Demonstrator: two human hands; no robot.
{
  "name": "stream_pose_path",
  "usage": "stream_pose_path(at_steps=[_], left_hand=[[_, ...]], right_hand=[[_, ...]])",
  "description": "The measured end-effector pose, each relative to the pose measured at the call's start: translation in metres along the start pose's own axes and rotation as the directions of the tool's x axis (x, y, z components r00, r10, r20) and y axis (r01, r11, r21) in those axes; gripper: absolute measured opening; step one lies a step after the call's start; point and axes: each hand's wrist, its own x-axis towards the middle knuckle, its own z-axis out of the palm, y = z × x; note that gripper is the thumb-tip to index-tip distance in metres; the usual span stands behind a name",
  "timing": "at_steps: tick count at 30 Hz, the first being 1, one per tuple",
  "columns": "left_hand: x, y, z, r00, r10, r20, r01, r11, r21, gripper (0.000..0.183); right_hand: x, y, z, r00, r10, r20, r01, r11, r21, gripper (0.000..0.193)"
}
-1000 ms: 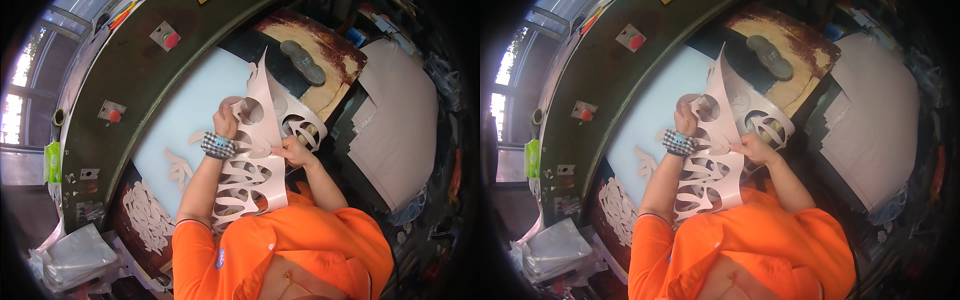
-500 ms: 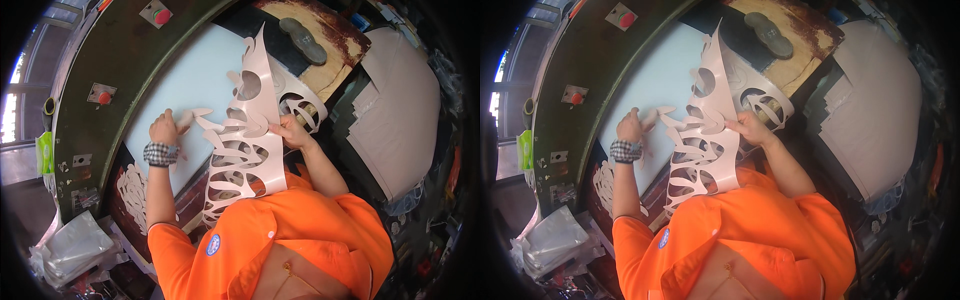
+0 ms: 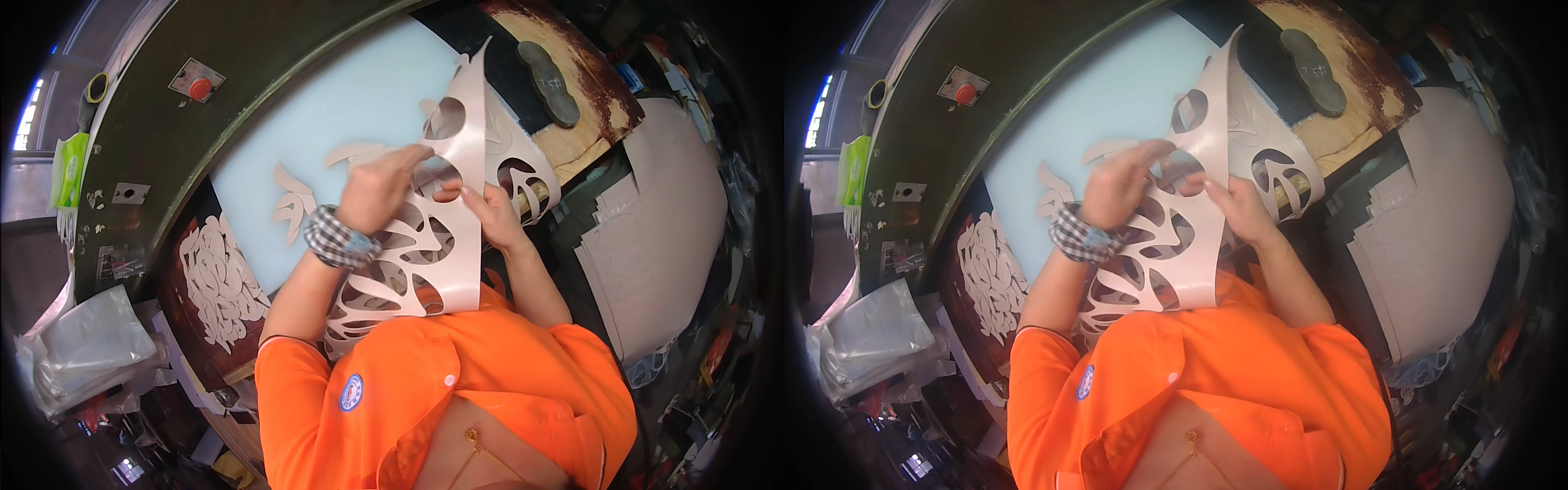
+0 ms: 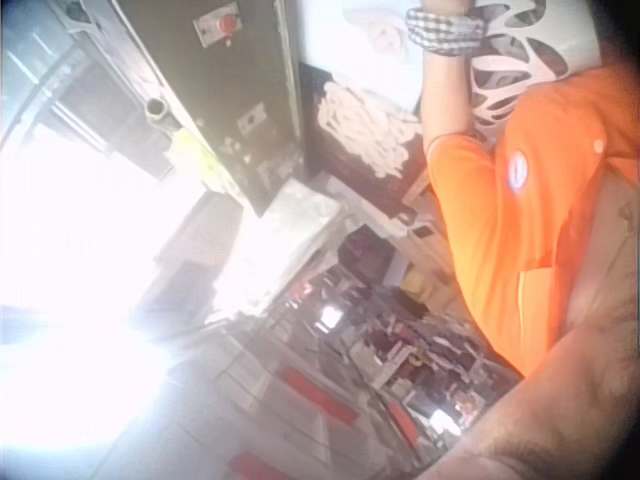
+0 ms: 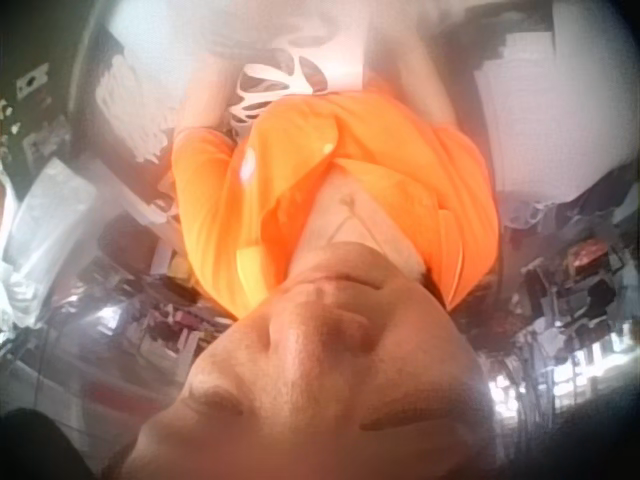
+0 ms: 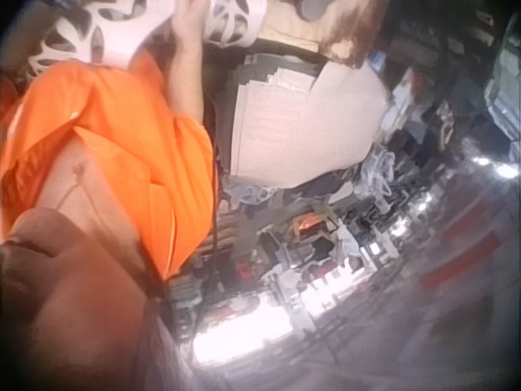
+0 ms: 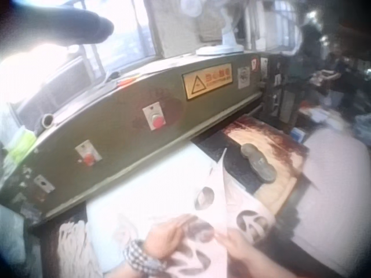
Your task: The person removes cut-out shapes from a perforated sheet of material, separates the pieces by hand, and places them on the work surface. The person then picks up a new sheet, aligns it on the machine, and presses a button to operate the equipment.
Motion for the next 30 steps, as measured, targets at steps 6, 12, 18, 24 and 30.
stream_pose_path(at_steps=[6, 12, 18, 24, 30], left_hand=[[-0.031, -0.040, -0.029, 0.983, -0.127, -0.136, 0.124, 0.992, -0.029, 0.026], [-0.053, -0.036, 0.020, 0.988, 0.114, 0.108, -0.115, 0.993, 0.004, 0.018], [-0.042, -0.083, 0.000, 0.968, 0.195, -0.161, -0.129, 0.927, 0.351, 0.006], [-0.022, -0.062, 0.024, 0.999, 0.024, -0.024, -0.007, 0.835, 0.550, 0.044], [-0.048, -0.075, 0.026, 0.951, -0.309, 0.025, 0.232, 0.761, 0.606, 0.051]], right_hand=[[-0.051, 0.001, -0.024, 1.000, 0.001, -0.014, -0.006, 0.939, -0.343, 0.017], [-0.066, 0.006, -0.035, 0.992, -0.027, 0.122, 0.023, 0.999, 0.032, 0.012], [-0.068, 0.005, -0.037, 0.984, -0.069, 0.163, 0.060, 0.996, 0.064, 0.013], [-0.065, 0.003, -0.034, 0.998, -0.011, 0.057, 0.012, 1.000, -0.011, 0.014], [-0.057, -0.002, -0.034, 0.999, -0.038, 0.009, 0.039, 0.995, -0.090, 0.022]])
